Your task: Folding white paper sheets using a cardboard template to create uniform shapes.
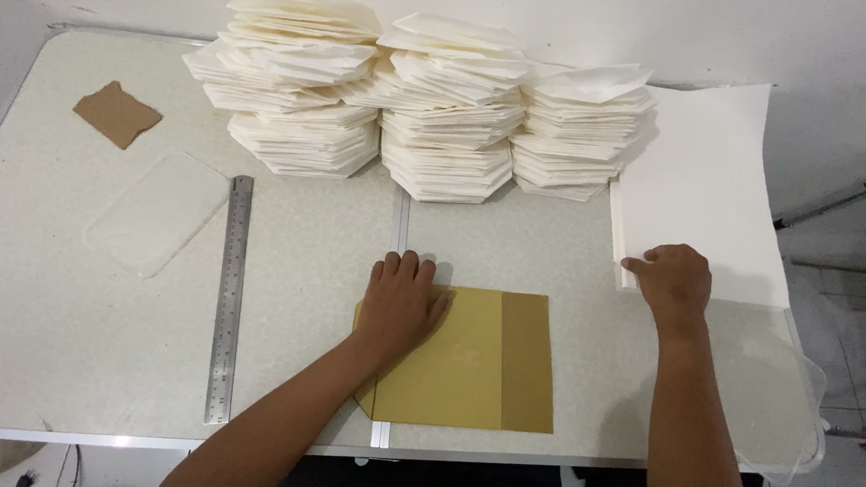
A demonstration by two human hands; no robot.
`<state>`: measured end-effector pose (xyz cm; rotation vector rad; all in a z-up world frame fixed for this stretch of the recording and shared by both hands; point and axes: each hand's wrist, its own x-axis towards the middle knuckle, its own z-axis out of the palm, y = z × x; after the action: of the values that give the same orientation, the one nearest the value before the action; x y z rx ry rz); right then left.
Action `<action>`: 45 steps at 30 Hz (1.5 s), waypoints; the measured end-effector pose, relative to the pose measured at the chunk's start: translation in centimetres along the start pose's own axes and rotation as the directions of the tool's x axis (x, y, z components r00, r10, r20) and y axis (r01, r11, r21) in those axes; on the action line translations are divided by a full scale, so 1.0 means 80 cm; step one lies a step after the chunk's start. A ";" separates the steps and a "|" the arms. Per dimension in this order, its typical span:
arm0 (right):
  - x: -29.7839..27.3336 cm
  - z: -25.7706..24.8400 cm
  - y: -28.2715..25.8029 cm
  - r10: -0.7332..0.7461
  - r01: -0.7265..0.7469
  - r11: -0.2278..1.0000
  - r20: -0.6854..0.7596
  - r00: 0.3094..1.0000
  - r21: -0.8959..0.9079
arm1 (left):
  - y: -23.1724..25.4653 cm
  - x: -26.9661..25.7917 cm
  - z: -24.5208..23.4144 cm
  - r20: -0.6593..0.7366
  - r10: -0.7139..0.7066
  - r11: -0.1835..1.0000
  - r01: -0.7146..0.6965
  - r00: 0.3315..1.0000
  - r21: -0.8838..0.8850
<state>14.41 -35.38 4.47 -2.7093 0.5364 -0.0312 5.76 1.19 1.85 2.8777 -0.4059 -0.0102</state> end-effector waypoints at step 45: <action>-0.295 0.103 -0.206 -0.983 0.954 -0.015 -0.177 0.041 0.301 | -0.120 0.009 -0.054 0.377 0.009 -0.090 0.377 0.926 -0.922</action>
<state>-0.70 -9.56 4.07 -2.0581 -1.4406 -0.3433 9.24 10.92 3.86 1.2661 0.0688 -0.5421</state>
